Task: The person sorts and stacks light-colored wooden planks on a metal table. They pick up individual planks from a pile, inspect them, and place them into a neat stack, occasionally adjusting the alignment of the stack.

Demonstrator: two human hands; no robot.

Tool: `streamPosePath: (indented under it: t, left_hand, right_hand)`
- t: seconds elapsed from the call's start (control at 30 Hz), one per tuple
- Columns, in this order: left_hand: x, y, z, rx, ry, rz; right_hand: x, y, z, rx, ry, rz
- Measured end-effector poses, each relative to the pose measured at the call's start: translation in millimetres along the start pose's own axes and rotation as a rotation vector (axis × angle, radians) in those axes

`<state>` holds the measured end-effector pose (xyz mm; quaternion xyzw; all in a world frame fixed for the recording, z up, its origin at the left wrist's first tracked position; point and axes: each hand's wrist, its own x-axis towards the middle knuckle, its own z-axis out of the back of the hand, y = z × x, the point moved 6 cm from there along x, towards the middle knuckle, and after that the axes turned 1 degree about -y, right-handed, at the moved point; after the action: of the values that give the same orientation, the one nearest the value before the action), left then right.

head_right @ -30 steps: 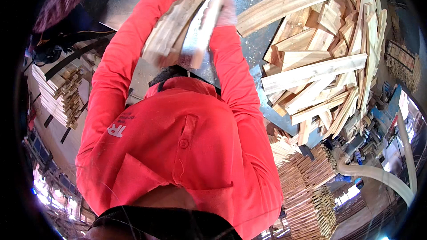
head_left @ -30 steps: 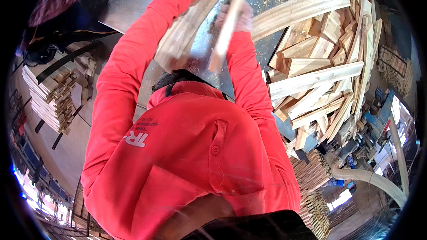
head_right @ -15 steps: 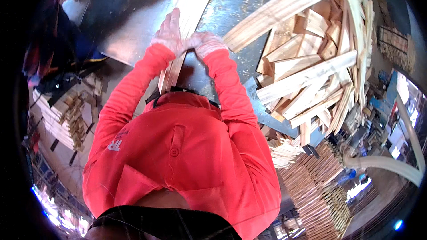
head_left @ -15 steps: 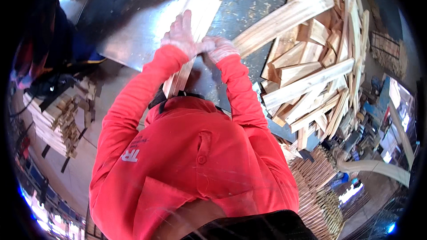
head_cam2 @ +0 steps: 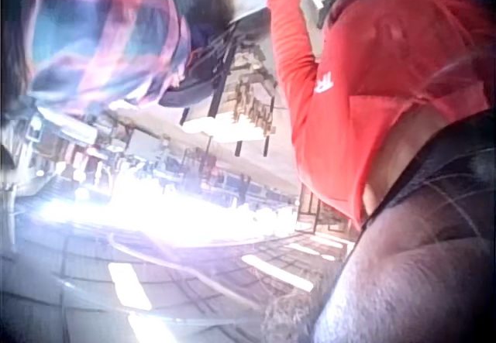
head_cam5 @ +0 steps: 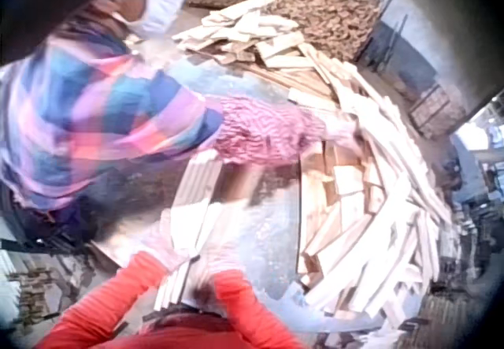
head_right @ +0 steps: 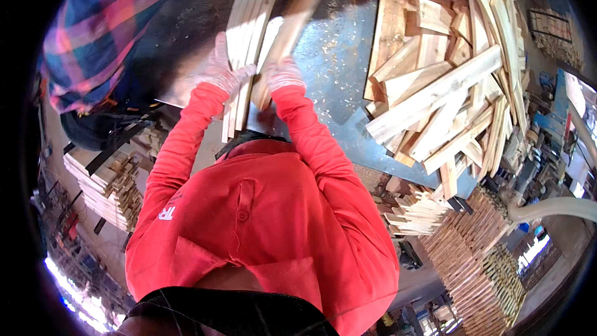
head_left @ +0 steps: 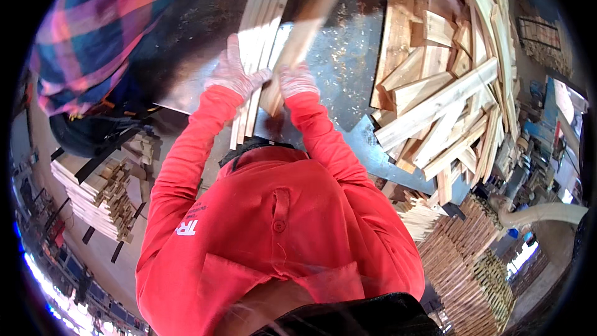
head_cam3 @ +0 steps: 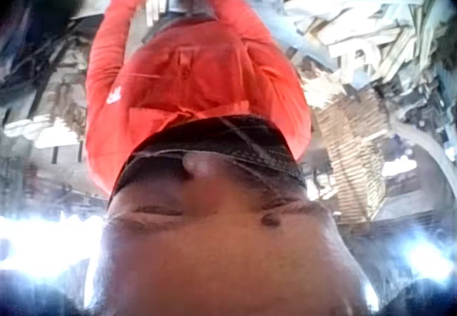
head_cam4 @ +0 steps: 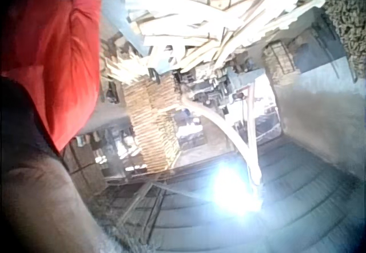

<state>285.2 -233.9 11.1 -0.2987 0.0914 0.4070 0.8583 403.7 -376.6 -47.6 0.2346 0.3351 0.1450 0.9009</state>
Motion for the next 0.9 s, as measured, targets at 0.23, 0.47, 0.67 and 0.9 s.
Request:
streamPosePath:
  t: [0.23,0.47,0.67,0.9]
  left_hand:
    - [-28,4,-13,0.206,-0.181,-0.055]
    - [-55,10,22,0.343,-0.123,-0.034]
    - [-74,-28,-21,0.210,-0.206,-0.562]
    - [-65,-193,-169,-0.860,1.057,-0.293]
  right_hand:
    - [-58,5,74,-0.098,-0.201,0.596]
    - [-72,-197,249,0.099,-0.721,-0.603]
    - [-101,-194,217,0.619,-0.633,0.023]
    - [-112,-134,261,-0.169,-0.034,0.275]
